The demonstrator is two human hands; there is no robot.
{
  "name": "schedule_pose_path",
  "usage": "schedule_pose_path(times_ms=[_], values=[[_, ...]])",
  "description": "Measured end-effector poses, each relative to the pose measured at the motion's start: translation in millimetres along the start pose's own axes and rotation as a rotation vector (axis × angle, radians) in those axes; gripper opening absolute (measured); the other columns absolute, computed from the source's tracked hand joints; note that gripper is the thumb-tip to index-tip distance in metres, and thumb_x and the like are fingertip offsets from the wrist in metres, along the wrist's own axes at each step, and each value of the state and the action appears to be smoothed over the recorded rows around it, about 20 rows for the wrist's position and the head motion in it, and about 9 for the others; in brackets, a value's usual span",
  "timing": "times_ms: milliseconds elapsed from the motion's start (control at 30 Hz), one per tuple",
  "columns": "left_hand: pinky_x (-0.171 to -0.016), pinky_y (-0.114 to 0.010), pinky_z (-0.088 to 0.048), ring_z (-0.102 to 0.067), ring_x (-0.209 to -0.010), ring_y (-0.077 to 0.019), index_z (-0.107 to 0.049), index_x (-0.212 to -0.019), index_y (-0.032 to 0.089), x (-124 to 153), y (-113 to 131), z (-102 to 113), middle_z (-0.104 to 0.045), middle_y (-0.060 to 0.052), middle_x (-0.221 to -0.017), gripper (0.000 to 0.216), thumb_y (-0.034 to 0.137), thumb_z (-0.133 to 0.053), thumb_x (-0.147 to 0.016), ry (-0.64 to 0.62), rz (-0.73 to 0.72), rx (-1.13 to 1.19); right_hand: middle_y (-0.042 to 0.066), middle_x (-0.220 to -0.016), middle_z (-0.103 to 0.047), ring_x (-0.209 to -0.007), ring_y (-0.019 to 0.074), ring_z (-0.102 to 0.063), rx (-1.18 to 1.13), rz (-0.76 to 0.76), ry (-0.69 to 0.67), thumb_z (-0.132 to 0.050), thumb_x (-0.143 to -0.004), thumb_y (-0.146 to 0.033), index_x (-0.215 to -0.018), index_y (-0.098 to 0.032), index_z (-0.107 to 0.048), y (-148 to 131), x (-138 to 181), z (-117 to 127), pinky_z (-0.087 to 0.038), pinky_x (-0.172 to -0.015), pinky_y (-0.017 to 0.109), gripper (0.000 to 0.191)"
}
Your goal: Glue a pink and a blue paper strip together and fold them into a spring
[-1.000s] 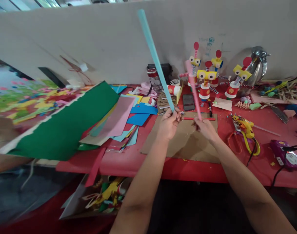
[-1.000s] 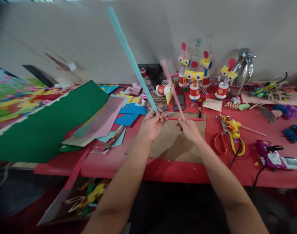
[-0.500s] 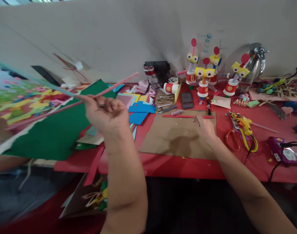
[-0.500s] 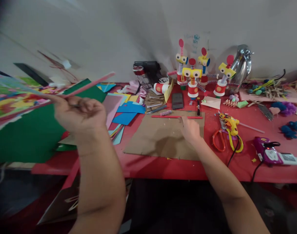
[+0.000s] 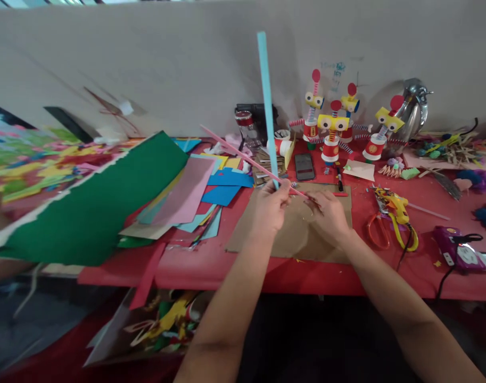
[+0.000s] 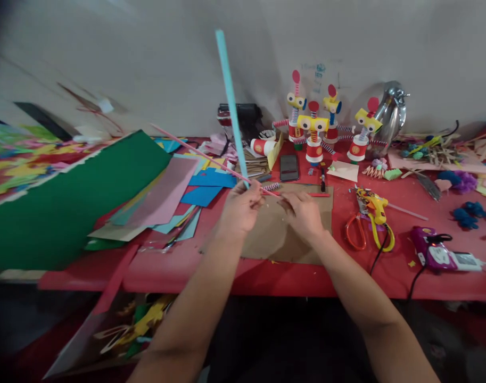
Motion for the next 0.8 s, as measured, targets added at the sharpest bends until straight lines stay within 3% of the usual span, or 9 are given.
schedule_pose_path(times_ms=[100,233,300,400,533,667,800], values=[[-0.043,-0.021,-0.027,-0.026,-0.044,-0.0055,-0.057,-0.065,0.02,1,-14,-7,-0.033,0.008,-0.048,0.027,0.037,-0.078,-0.068,-0.079,-0.009,0.054,0.005,-0.074,-0.067,-0.07,0.0181,-0.061,-0.13,-0.12,0.017,-0.046,-0.091,-0.029,-0.085,-0.021,-0.066,8,1,-5,-0.044,-0.066,0.029,0.022],[-0.063,-0.022,-0.045,-0.047,-0.058,-0.0078,-0.058,-0.069,0.021,-3,-25,2,-0.05,0.004,-0.061,0.02,0.034,-0.066,-0.081,-0.02,-0.044,0.14,-0.004,-0.055,-0.053,-0.042,0.0095,-0.045,-0.481,-0.269,0.155,-0.046,-0.09,-0.049,-0.077,-0.023,-0.055,12,0,1,-0.033,-0.045,0.023,0.031],[-0.071,-0.023,-0.047,-0.054,-0.067,-0.0082,-0.06,-0.068,0.02,-7,-33,10,-0.057,0.002,-0.069,0.015,0.026,-0.065,-0.081,0.026,-0.016,0.159,-0.006,-0.053,-0.048,-0.039,0.0077,-0.037,-0.637,-0.318,0.183,-0.048,-0.086,-0.058,-0.076,-0.023,-0.05,11,-2,2,-0.028,-0.041,0.022,0.036],[-0.067,-0.021,-0.045,-0.055,-0.066,-0.0069,-0.065,-0.072,0.02,-12,-44,21,-0.064,0.002,-0.075,0.008,0.022,-0.066,-0.079,0.088,0.031,0.142,-0.007,-0.056,-0.043,-0.045,0.0077,-0.037,-0.785,-0.326,0.244,-0.052,-0.085,-0.055,-0.078,-0.024,-0.047,10,-6,3,-0.029,-0.044,0.021,0.032],[-0.059,-0.02,-0.045,-0.056,-0.058,-0.0066,-0.068,-0.074,0.019,-15,-54,22,-0.063,0.002,-0.064,0.012,0.03,-0.071,-0.076,0.081,0.116,0.14,-0.006,-0.066,-0.048,-0.055,0.0083,-0.043,-0.909,-0.326,0.288,-0.057,-0.082,-0.042,-0.083,-0.025,-0.049,12,-7,0,-0.037,-0.054,0.021,0.019],[-0.067,-0.022,-0.051,-0.062,-0.061,-0.0075,-0.066,-0.068,0.016,-13,-57,18,-0.065,0.002,-0.064,0.02,0.027,-0.081,-0.063,0.074,0.115,0.172,-0.003,-0.069,-0.057,-0.063,0.0097,-0.05,-0.977,-0.348,0.231,-0.064,-0.076,-0.042,-0.078,-0.023,-0.057,13,-5,-7,-0.043,-0.065,0.025,0.021],[-0.068,-0.024,-0.053,-0.066,-0.064,-0.0103,-0.065,-0.066,0.015,-7,-57,14,-0.068,0.002,-0.066,0.026,0.02,-0.085,-0.051,0.023,0.153,0.167,-0.003,-0.064,-0.059,-0.059,0.0104,-0.05,-0.941,-0.428,0.24,-0.071,-0.068,-0.046,-0.074,-0.022,-0.062,16,-4,-9,-0.042,-0.061,0.026,0.026]])
Point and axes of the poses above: each hand's wrist, its own x-axis away from the middle knuckle, its own z-axis out of the back of the hand, y = z × x, the point moved 3 cm from there along -x, towards the middle knuckle
